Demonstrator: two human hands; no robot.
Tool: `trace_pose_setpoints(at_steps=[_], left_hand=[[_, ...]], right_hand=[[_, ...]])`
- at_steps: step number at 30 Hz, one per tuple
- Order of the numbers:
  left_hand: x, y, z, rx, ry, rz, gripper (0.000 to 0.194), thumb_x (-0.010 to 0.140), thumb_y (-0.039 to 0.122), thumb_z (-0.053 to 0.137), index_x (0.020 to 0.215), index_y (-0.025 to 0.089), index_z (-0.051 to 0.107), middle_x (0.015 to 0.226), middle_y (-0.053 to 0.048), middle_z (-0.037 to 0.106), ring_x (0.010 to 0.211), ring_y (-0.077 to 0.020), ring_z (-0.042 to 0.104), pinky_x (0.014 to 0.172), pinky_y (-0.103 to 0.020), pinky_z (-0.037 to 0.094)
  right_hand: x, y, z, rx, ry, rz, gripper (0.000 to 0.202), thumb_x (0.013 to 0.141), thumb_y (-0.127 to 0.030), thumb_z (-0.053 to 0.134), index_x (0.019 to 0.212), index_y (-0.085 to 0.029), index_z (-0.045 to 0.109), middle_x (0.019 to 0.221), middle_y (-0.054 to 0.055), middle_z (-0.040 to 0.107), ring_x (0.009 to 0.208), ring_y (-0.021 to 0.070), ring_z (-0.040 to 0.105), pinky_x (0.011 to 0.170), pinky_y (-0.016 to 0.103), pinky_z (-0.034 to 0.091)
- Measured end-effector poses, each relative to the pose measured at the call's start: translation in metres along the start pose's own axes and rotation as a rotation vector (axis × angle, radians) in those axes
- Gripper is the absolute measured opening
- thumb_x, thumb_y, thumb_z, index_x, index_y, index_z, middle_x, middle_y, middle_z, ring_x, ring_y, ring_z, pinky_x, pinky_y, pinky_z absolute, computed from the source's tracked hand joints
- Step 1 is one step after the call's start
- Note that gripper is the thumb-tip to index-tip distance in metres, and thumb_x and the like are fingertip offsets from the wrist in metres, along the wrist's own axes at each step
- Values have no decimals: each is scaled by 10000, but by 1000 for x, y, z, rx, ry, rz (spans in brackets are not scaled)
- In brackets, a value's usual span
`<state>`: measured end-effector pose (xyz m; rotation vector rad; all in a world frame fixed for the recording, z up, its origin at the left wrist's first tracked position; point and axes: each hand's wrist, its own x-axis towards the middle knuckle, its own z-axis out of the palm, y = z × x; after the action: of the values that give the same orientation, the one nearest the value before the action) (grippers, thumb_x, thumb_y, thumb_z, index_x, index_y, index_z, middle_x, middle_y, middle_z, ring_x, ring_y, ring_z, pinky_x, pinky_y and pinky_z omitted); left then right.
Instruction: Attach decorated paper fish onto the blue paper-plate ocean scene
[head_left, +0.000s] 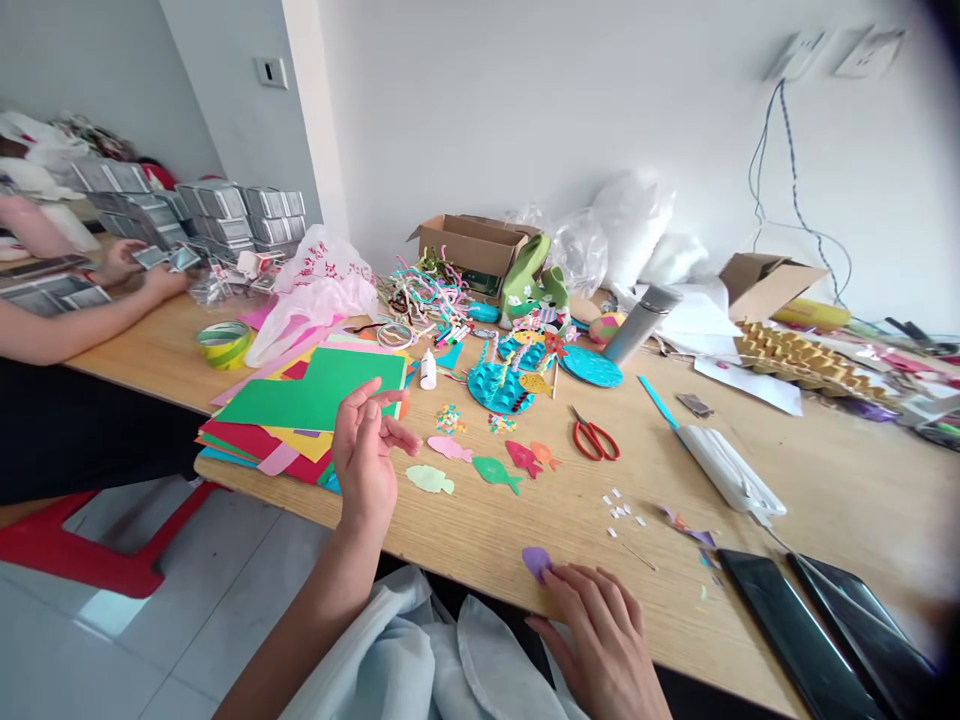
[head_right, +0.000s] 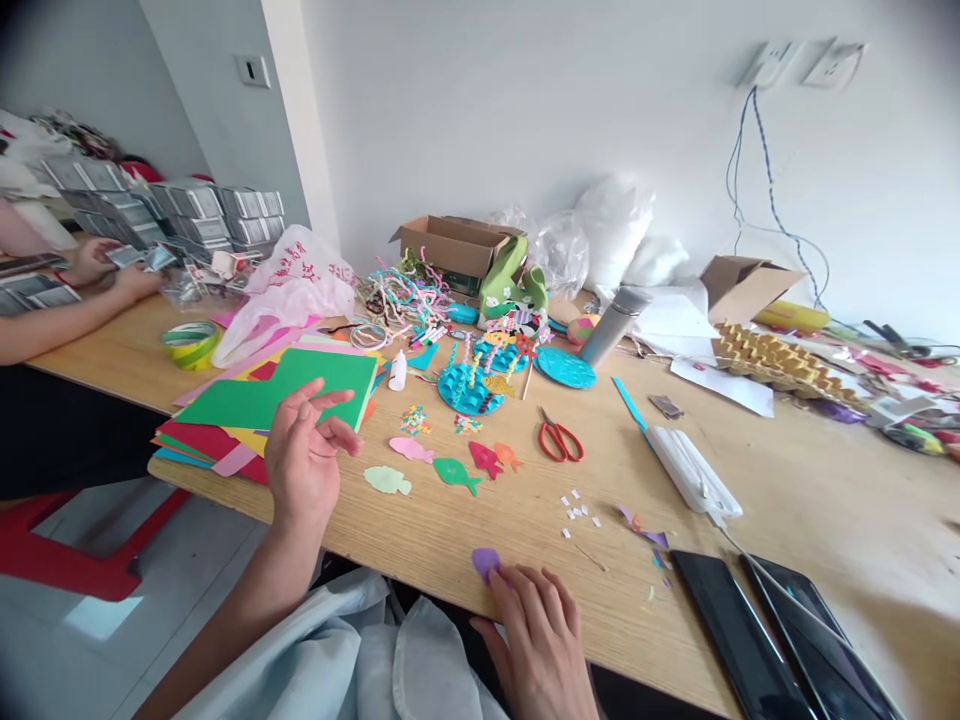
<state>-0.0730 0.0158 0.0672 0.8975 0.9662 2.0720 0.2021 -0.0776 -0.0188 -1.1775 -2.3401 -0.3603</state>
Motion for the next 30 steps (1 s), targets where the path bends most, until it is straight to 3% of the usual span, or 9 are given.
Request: trace_pose_setpoints(at_steps=[5, 11, 14, 18, 23, 26, 30], left_hand=[[0, -2, -2, -3, 4, -12, 334, 868, 414, 543, 1118, 192, 533, 966, -62, 668, 477, -94, 592, 430, -225, 482], [2, -12, -4, -8, 16, -29, 313, 866, 396, 556, 1106, 195, 547, 956, -53, 659, 483, -89, 600, 433, -210, 479], [4, -17, -1, 4, 4, -38, 313, 861, 392, 563, 1105, 196, 553, 956, -50, 657, 469, -84, 588, 411, -204, 467], [15, -23, 7, 25, -28, -80, 315, 837, 396, 584, 1072, 187, 565, 946, -55, 661, 466, -89, 584, 400, -212, 476], [41, -39, 26, 108, -149, -156, 297, 779, 411, 635, 961, 178, 599, 918, -63, 678, 567, -117, 623, 445, -220, 510], [59, -55, 43, 172, -232, -157, 213, 774, 335, 634, 907, 171, 613, 874, -59, 688, 646, -121, 636, 563, -236, 531], [78, -78, 71, 307, -290, -118, 113, 774, 228, 615, 868, 164, 618, 891, -70, 692, 849, -172, 657, 731, -287, 526]], right_hand=[[-4, -3, 4, 50, 94, -61, 230, 827, -167, 604, 1047, -221, 640, 941, 37, 717, 877, 214, 651, 854, 386, 460], [-7, 2, 2, 116, 129, -153, 242, 851, -142, 532, 1032, -230, 666, 873, 24, 725, 837, 193, 665, 830, 360, 495], [8, 2, -8, 207, 132, -83, 219, 826, -135, 572, 1001, -225, 668, 843, 31, 710, 824, 199, 652, 766, 350, 511], [44, 13, -20, 380, 104, 121, 146, 843, -153, 572, 915, -243, 661, 875, 53, 678, 832, 214, 615, 708, 366, 501], [111, 53, -23, 492, 81, 279, 92, 834, -326, 621, 853, -271, 693, 898, 53, 669, 882, 234, 599, 765, 406, 480], [161, 78, -25, 536, 51, 343, 173, 805, -417, 634, 778, -262, 707, 828, 29, 680, 833, 222, 604, 772, 404, 461], [222, 98, -26, 659, 15, 430, 258, 738, -469, 672, 747, -215, 716, 720, 20, 686, 673, 181, 587, 649, 340, 448]])
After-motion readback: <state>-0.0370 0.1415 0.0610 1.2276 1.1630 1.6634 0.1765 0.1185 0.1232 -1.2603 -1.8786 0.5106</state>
